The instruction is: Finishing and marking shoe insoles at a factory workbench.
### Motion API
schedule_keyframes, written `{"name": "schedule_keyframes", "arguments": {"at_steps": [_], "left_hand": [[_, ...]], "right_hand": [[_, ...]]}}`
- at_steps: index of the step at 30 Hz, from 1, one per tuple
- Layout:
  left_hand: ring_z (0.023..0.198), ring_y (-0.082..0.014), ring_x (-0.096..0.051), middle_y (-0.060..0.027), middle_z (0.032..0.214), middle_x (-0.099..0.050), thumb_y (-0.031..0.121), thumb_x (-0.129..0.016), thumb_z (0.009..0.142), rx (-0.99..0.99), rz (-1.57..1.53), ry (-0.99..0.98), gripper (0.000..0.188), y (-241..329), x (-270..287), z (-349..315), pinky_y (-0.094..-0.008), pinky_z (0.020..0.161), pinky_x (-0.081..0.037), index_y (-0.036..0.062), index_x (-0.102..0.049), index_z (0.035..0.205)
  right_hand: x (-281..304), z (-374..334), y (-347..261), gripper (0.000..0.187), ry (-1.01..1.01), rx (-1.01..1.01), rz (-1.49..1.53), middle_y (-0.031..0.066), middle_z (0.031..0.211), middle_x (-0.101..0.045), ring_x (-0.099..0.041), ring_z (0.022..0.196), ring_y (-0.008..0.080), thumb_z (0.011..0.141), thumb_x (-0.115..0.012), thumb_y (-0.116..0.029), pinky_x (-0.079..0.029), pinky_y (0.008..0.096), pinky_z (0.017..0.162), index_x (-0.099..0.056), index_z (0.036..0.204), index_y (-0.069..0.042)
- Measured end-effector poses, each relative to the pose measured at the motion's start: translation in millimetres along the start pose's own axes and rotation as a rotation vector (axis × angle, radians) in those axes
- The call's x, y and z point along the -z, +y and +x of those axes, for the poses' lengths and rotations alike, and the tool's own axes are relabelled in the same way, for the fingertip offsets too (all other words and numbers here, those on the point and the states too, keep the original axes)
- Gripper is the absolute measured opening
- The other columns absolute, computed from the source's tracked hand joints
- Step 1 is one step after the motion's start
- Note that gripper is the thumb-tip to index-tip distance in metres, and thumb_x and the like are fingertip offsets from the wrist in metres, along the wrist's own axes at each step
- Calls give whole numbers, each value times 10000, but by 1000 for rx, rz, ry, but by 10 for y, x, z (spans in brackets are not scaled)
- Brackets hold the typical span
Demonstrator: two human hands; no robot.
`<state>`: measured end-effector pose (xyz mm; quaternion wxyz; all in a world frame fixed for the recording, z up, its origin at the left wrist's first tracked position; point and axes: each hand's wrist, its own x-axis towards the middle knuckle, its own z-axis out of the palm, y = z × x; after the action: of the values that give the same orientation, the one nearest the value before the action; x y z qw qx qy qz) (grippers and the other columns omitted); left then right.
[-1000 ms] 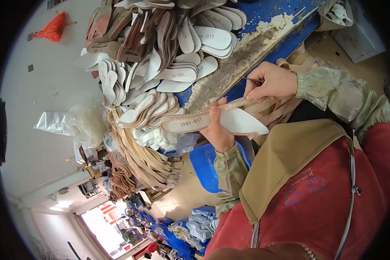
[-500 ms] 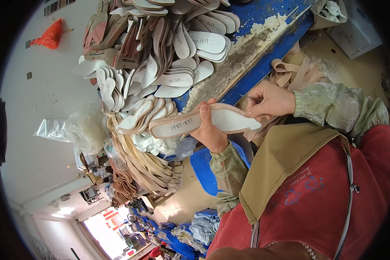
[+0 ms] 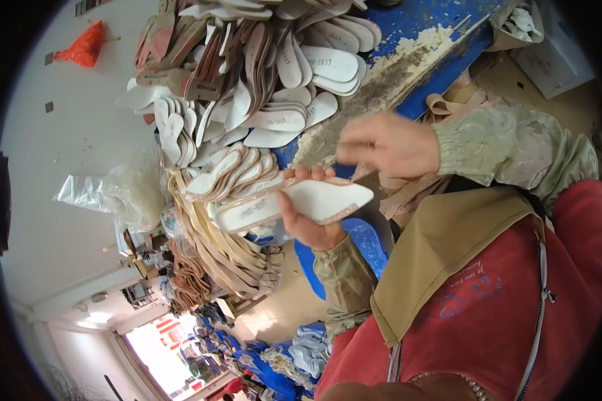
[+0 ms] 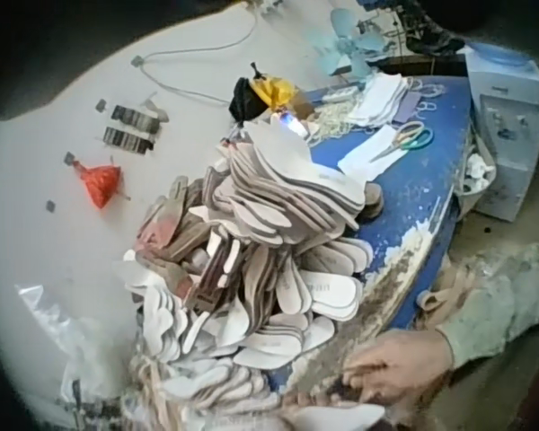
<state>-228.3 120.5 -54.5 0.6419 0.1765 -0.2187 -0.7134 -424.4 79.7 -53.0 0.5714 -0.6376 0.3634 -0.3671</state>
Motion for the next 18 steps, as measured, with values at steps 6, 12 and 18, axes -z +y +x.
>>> {"name": "schedule_keyframes", "arguments": {"at_steps": [6, 12, 18], "left_hand": [[854, -235, -492, -78, 961, -503, 230, -519, 887, -39, -169, 434, 244, -20, 531, -262, -408, 839, -431, 62, -461, 1055], [880, -230, -475, -77, 958, -497, 228, -506, 889, -56, -313, 409, 217, -98, 673, -396, -396, 851, -414, 63, -470, 1025], [888, -232, -471, -86, 960, -485, 183, -489, 890, -22, -371, 397, 188, -105, 690, -469, -389, 860, -410, 44, -465, 1014]], "right_hand": [[-175, -381, 255, 225, -329, -103, -63, 10, 750, -550, -463, 614, 143, 912, -549, -302, -391, 266, 581, -533, 876, -81], [-576, -419, 760, 194, -336, -428, 549, 11, 706, -505, -410, 543, 80, 949, -498, -251, -342, 210, 500, -461, 1041, -84], [-769, -313, 813, 200, -282, -360, 835, 5, 685, -477, -360, 494, 58, 939, -500, -163, -279, 174, 452, -419, 1098, -73]]}}
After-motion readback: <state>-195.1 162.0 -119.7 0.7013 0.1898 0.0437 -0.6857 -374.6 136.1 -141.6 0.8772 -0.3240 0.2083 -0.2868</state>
